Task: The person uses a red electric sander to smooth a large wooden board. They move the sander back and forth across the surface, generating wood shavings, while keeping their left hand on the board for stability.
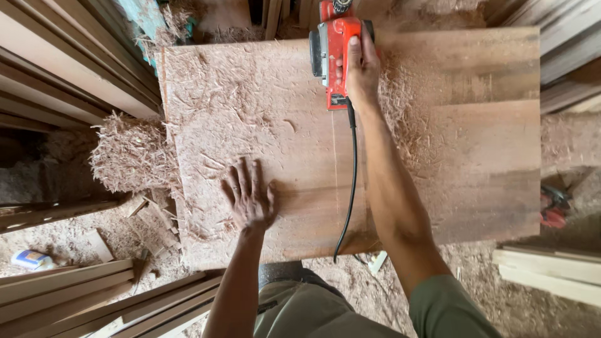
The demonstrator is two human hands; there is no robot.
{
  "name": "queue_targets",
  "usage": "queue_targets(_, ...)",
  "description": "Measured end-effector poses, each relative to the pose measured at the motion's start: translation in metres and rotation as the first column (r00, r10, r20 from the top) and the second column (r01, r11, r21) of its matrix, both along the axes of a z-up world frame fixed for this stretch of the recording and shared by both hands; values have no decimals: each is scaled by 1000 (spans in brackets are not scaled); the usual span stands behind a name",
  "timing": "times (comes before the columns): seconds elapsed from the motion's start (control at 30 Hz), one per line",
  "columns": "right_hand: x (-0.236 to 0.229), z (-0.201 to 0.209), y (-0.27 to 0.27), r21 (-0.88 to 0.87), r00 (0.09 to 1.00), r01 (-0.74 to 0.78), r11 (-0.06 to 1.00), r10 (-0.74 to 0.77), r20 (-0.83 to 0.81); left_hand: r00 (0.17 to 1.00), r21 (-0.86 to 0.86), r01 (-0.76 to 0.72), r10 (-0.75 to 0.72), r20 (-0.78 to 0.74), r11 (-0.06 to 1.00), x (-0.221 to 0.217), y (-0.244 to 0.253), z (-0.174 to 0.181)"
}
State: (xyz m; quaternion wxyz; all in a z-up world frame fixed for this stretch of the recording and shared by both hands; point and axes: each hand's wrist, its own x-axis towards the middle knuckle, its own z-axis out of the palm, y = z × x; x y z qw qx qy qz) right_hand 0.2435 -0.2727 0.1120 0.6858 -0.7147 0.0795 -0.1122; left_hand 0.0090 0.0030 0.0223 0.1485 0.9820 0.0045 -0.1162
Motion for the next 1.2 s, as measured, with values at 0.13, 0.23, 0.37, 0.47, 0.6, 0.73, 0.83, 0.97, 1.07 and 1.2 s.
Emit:
queue_targets(0.13,-78,11,1,-63,996,-20,998,15,-86,999,-2,6,-6,37,1000,-2,-3,-1)
queue_targets(0.23,-184,25,13,-92,991,2,996,-15,-136,1000,22,8,-8,-10,1000,-6,-3,-3)
queue_targets(0.37,-318,39,33,-77,967,63,995,-80,-243,998,34,14,-12,-61,999,-4,-3,-4)
queue_targets(0.47,-408,46,44,-278,909,133,951,-229,-348,999,32,28,-27,-47,999,-3,-3,0)
queue_targets(0.6,-497,46,69,-110,832,336,935,-350,-431,1000,14,21,-21,-14,1000,-8,-2,2)
queue_targets(0.73,-509,41,70,-101,827,363,926,-370,-424,1000,-6,19,-19,7,1000,-6,-3,0)
queue_targets(0.83,-478,34,61,-145,855,313,939,-345,-388,1000,19,25,-25,-15,1000,-6,-2,-4)
queue_targets(0.97,-422,31,52,-176,859,268,947,-318,-401,999,-15,7,-7,49,1000,-8,-5,-7)
queue_targets(1.07,-383,30,50,-176,861,267,948,-316,-397,999,-12,9,-8,50,1000,-6,-6,-8)
queue_targets(1.2,-342,28,47,-180,927,271,946,-307,-217,998,-23,4,-2,59,1000,-8,-6,-5)
